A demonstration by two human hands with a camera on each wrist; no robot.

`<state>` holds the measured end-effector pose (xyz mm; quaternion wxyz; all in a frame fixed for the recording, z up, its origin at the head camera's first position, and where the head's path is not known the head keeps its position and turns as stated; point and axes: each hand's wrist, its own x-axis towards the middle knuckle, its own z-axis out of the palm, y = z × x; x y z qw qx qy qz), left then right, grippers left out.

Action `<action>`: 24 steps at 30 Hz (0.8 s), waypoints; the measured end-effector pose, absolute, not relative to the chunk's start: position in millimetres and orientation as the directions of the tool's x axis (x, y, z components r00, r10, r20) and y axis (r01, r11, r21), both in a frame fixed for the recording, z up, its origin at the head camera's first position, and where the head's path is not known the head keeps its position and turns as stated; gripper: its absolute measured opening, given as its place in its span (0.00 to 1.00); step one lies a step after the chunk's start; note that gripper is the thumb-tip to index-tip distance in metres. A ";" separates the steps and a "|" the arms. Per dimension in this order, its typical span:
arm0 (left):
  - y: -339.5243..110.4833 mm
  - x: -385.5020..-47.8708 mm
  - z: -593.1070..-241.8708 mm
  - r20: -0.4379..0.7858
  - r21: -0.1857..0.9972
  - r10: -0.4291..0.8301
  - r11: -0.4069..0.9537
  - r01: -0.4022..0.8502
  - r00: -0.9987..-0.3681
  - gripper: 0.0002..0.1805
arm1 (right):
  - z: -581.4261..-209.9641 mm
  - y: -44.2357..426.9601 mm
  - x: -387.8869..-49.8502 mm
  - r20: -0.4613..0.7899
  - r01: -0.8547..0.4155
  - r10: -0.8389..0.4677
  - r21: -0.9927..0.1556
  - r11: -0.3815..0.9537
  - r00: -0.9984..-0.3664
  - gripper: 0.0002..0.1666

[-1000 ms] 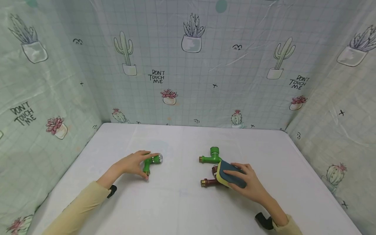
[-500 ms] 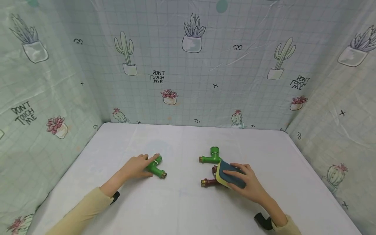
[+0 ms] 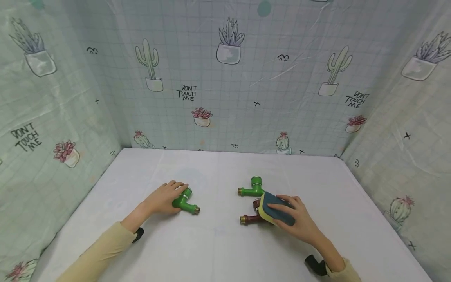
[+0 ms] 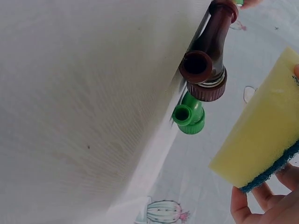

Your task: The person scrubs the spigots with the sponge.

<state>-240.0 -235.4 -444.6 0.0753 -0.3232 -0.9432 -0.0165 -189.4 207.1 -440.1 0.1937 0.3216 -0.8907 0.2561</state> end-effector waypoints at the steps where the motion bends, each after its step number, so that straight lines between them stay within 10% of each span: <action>1: -235.6 -239.4 -444.9 0.165 -0.027 0.611 0.788 0.615 -0.774 0.42 | -439.6 206.7 -189.4 0.512 -0.674 -0.474 -0.332 0.660 -0.716 0.29; 11: -214.8 -234.3 -435.9 0.434 -0.216 0.663 0.734 0.644 -0.610 0.41 | -437.7 202.0 -191.0 0.510 -0.682 -0.485 -0.328 0.653 -0.710 0.29; 24: -173.0 -225.3 -421.2 0.616 -0.153 0.615 0.706 0.692 -0.492 0.41 | -418.2 176.5 -185.2 0.545 -0.745 -0.540 -0.272 0.609 -0.641 0.30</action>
